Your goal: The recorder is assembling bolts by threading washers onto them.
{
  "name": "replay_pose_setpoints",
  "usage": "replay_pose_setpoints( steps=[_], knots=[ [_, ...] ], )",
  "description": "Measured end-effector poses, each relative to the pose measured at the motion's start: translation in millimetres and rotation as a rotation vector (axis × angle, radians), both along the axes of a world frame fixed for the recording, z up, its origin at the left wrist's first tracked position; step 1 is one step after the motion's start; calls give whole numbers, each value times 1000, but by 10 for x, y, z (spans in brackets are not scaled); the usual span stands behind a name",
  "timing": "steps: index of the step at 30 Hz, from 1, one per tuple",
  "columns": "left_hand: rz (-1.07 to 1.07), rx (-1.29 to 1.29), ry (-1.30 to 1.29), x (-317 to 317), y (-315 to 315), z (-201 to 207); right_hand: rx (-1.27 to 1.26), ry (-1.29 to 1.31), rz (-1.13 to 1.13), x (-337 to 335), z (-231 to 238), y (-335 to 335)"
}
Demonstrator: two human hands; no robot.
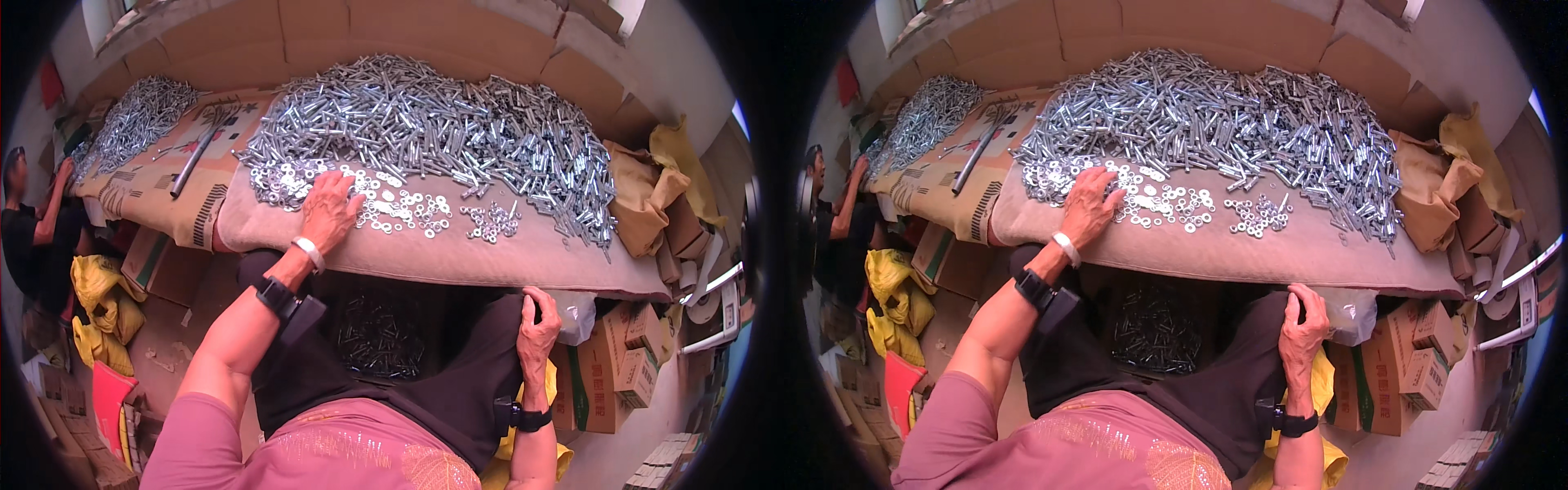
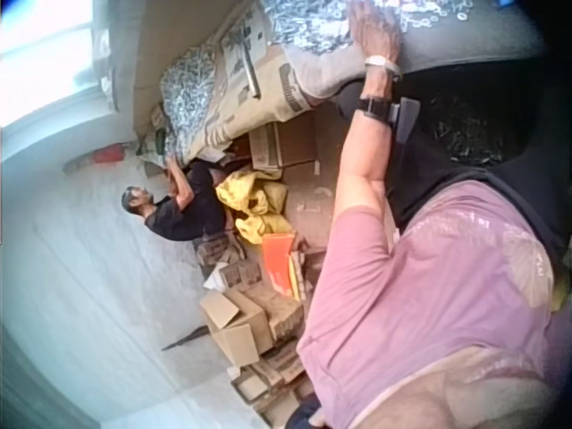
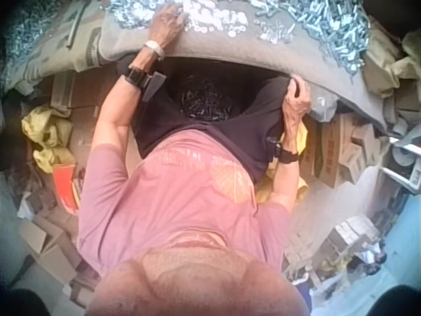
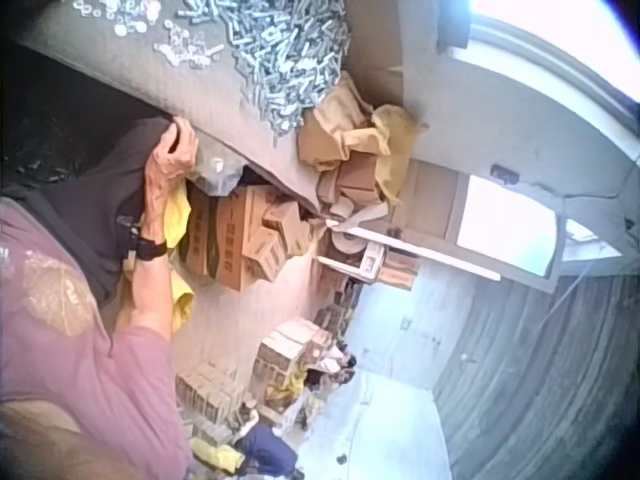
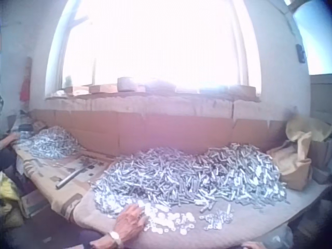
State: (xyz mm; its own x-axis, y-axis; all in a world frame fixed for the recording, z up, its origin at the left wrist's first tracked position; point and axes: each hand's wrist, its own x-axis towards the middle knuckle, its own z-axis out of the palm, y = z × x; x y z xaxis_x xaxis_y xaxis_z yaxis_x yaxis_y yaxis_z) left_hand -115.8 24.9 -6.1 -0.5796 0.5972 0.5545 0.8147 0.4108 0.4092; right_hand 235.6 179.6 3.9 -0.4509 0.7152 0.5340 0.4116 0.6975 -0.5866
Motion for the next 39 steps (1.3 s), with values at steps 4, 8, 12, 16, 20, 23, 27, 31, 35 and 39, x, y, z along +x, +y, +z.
replay_pose_setpoints(
  steps=[4, 8, 12, 16, 20, 23, 27, 31, 35, 39],
  knots=[
    [-14, -120, 11, -48, 246, 66, 11, -19, -2, -13, 14, 3],
    [-88, -150, -131, 65, 411, 215, 5, -26, -9, -12, 18, -4],
    [-176, -57, -64, -84, 511, 163, 6, -13, -23, 22, 4, 9],
    [-219, -203, -95, -152, 609, 139, 2, -14, -18, -22, 40, -20],
    [-247, -184, -70, -31, 628, 66, -12, -10, -13, -42, 55, -17],
    [-298, -246, -113, 264, 661, 46, -13, 21, 2, -33, 33, 5],
    [-342, -303, -92, 694, 646, 113, 1, 10, 5, -53, 22, -10],
    [-326, -222, 0, 686, 566, 81, 7, 3, 2, -23, 3, -11],
    [-227, -432, 56, 215, 272, 157, 9, 10, 3, 46, -29, 26],
    [-165, -251, 238, -300, -207, -82, -9, 29, -8, 39, -3, 32]
  ],
)
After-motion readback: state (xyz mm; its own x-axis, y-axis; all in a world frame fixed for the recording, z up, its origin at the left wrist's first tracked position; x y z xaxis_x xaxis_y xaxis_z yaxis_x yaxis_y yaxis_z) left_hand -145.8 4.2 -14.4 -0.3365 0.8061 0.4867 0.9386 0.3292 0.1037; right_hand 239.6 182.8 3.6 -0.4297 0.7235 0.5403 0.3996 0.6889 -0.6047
